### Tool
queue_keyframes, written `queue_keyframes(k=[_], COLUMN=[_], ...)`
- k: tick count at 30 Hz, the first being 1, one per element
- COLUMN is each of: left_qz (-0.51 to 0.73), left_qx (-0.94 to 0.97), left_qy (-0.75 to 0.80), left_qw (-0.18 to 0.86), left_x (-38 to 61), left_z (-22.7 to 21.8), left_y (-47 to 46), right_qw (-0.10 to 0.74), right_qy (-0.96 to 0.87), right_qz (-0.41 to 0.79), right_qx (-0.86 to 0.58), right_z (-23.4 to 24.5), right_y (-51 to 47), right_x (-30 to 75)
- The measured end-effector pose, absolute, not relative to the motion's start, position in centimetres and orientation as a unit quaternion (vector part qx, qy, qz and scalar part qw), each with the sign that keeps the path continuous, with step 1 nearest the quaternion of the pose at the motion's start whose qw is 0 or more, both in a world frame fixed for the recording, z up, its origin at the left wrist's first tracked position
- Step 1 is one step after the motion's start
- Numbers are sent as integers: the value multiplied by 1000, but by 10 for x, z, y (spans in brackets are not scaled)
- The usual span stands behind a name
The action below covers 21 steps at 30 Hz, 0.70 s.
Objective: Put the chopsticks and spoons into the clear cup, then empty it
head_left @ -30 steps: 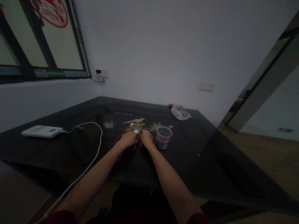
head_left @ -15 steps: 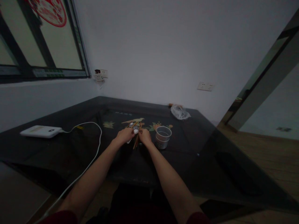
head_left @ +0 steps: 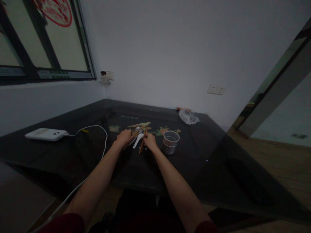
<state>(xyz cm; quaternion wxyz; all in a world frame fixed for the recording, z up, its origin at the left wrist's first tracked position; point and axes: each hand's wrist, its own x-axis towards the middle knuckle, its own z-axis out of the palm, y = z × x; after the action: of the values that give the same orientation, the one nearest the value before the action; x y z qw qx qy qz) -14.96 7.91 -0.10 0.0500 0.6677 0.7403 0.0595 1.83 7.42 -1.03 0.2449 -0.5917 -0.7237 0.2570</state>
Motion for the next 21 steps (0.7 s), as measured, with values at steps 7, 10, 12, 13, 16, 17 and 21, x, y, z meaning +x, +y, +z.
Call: queue_keyframes(k=[7,10,12,13,16,17,21], left_qz=[55,56,58,58,58,58,67], left_qx=[678,676,675,675,676,676,676], left_qy=[732,734,735,735,734,734,733], left_qw=[42,36,34,34,38,39,39], left_x=[-150,-148,-147,-147,-147,-148,-148], left_z=[-1,0,1,1,1,1,1], left_y=[79,77,76,75,75,75,75], right_qw=[256,263,265,265,262,261,269], right_qy=[-728,-729,-728,-728,-726,-723,-716], right_qz=[289,299,302,303,305,303,282], right_qx=[-567,-557,-555,-555,-558,-563,-579], right_z=[-22,-27,-29,-30,-30,-29,-24], right_y=[83,87,89,90,91,90,86], right_x=[13,13,13,13,13,13,13])
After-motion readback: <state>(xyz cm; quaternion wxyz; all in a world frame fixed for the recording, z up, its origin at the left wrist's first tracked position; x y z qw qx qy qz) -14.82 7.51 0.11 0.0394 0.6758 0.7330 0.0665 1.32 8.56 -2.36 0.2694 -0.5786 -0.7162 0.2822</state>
